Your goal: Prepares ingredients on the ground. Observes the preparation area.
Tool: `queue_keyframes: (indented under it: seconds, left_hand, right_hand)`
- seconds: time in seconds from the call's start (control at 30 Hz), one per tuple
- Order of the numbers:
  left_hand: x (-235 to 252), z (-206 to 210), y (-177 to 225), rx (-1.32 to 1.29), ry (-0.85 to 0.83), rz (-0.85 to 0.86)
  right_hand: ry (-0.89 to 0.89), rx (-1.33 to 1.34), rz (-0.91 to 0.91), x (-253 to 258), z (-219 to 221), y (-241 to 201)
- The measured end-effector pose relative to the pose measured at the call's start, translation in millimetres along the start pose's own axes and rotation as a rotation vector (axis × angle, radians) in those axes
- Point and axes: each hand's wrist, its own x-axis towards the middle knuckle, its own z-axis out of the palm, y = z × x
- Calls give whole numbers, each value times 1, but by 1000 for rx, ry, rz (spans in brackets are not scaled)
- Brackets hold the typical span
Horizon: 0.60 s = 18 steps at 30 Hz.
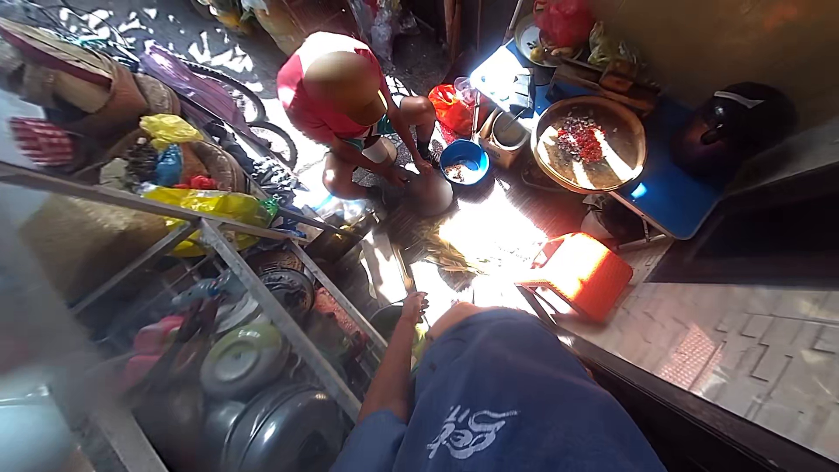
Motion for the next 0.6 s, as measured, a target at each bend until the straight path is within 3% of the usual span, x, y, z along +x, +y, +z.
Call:
queue_keyframes:
  seconds: [0.03, 0.23, 0.3, 0.4, 0.5, 0.6]
  left_hand:
    - [4, 1, 2, 3, -5, 10]
    - [14, 6, 12, 50, -37, 27]
    - [17, 6, 12, 60, -49, 35]
    - [19, 6, 12, 70, -51, 32]
    - [18, 5, 11, 77, -50, 20]
    - [16, 5, 10, 79, -47, 7]
  right_hand:
    - [-200, -6, 140, 12, -9, -6]
    - [-150, 65, 244, 35, 18, 24]
    - [-279, 21, 285, 27, 6, 14]
    - [-76, 55, 151, 35, 31, 40]
    - [-194, 32, 275, 13, 9, -9]
    - [-174, 3, 235, -7, 1, -29]
